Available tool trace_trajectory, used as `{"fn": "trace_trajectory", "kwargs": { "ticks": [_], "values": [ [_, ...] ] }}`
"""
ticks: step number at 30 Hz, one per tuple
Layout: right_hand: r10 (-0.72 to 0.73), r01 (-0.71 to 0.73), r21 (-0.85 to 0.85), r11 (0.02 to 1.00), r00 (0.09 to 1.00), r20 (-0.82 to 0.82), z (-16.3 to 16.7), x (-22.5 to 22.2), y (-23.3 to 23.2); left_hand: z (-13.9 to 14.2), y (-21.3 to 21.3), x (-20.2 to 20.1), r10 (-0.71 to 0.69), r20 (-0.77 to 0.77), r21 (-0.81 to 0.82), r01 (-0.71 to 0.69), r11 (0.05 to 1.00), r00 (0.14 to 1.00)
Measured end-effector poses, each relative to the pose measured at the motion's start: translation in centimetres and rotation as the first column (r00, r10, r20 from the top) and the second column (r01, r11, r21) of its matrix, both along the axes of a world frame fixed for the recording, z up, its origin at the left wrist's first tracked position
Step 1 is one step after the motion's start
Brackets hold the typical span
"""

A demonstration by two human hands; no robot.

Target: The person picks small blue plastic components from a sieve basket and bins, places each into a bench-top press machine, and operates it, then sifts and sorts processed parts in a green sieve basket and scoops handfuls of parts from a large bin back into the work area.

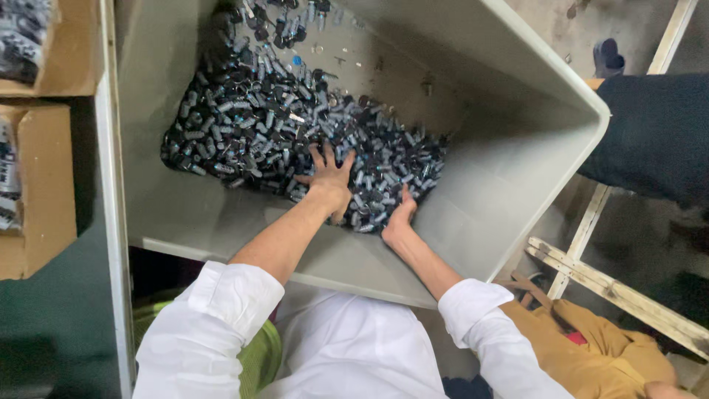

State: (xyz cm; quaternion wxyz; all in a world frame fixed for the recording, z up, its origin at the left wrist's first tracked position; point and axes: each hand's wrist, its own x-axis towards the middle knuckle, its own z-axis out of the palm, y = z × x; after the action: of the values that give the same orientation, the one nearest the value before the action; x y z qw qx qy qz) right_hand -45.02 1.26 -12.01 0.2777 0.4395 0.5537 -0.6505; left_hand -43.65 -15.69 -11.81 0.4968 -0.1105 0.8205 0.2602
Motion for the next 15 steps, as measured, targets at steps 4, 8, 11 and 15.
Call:
{"fn": "trace_trajectory", "kwargs": {
  "ticks": [4,8,11,15],
  "values": [
    [0.067,-0.06,-0.05,0.997,0.988,0.141,0.8,-1.0,0.2,-1.8,0.3,0.8,0.047,-0.184,-0.113,-0.068,0.991,0.982],
    [0.084,-0.087,0.01,0.996,0.976,0.199,-0.4,-1.9,0.7,-2.9,-0.8,0.0,0.172,-0.282,-0.11,-0.209,0.972,0.944],
    [0.092,-0.084,-0.124,0.989,0.994,0.066,-2.4,-1.8,0.8,-2.3,-1.8,-0.9,0.153,-0.088,-0.048,-0.157,0.986,0.984],
    [0.105,-0.096,-0.215,0.972,0.994,0.031,-3.8,-1.4,-0.3,-1.2,-3.8,-1.7,-0.078,-0.11,-0.032,0.074,0.997,0.991]
  ]
}}
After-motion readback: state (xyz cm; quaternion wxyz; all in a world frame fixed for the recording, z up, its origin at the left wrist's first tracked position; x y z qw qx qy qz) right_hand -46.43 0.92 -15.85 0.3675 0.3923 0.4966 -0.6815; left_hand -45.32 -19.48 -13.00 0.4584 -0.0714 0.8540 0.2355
